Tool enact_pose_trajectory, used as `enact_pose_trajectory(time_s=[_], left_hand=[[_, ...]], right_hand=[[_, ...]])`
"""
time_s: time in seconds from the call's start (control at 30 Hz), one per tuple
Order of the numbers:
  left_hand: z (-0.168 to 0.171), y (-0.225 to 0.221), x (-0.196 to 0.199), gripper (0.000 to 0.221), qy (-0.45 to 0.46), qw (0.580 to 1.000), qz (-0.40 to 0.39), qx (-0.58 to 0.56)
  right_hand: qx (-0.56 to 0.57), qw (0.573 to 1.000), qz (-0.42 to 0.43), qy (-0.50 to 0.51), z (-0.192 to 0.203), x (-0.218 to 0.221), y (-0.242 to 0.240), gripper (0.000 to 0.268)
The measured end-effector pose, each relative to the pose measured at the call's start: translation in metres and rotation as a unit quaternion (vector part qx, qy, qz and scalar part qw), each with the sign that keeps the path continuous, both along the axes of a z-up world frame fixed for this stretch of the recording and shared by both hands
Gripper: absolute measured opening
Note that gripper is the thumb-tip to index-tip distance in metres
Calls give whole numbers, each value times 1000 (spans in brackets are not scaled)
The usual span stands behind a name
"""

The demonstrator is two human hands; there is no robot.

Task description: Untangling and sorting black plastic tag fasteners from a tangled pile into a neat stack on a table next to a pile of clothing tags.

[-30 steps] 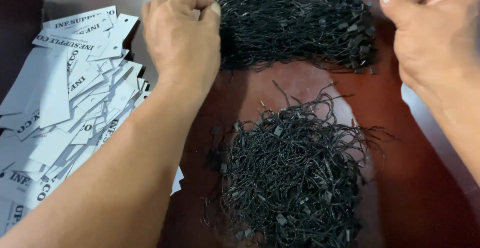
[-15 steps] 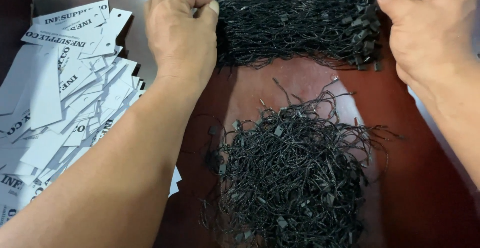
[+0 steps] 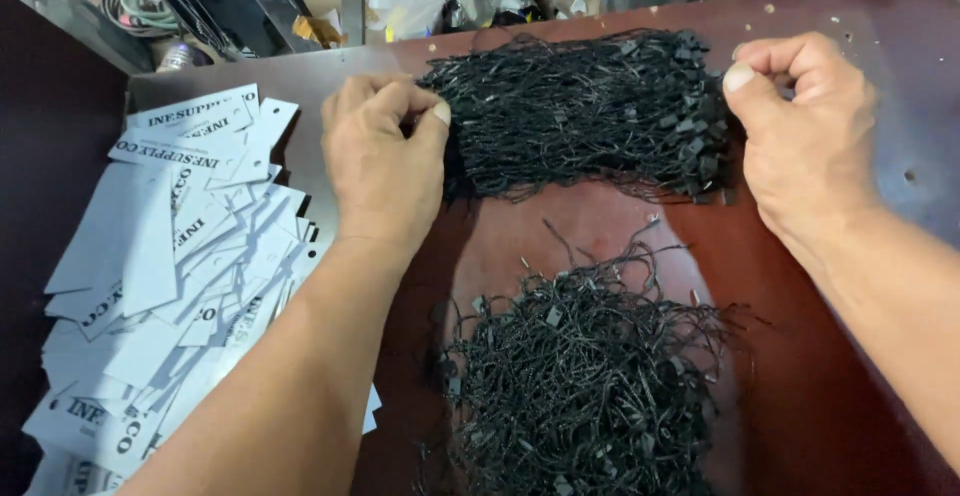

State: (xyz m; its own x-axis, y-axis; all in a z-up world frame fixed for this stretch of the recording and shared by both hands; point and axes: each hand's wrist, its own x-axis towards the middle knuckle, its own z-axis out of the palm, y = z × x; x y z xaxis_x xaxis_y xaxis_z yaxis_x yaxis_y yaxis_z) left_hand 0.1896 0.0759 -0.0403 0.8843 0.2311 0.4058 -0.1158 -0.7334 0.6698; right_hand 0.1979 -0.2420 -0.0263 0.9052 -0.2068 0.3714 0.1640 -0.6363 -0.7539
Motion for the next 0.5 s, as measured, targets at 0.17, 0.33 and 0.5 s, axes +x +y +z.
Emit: enact_pose_trajectory(time_s=[0.17,0.33,0.5], left_hand=[[5,-3,2,13,62,997,36,10],[7,-6,9,15,106,992,73,-1],[4,-11,15,16,103,990,100,2]], right_hand=[[61,997,-20,38,2,7,3,5],[56,996,-35,56,8,8,9,4],[50,999,-10,19,2,13,3,5]])
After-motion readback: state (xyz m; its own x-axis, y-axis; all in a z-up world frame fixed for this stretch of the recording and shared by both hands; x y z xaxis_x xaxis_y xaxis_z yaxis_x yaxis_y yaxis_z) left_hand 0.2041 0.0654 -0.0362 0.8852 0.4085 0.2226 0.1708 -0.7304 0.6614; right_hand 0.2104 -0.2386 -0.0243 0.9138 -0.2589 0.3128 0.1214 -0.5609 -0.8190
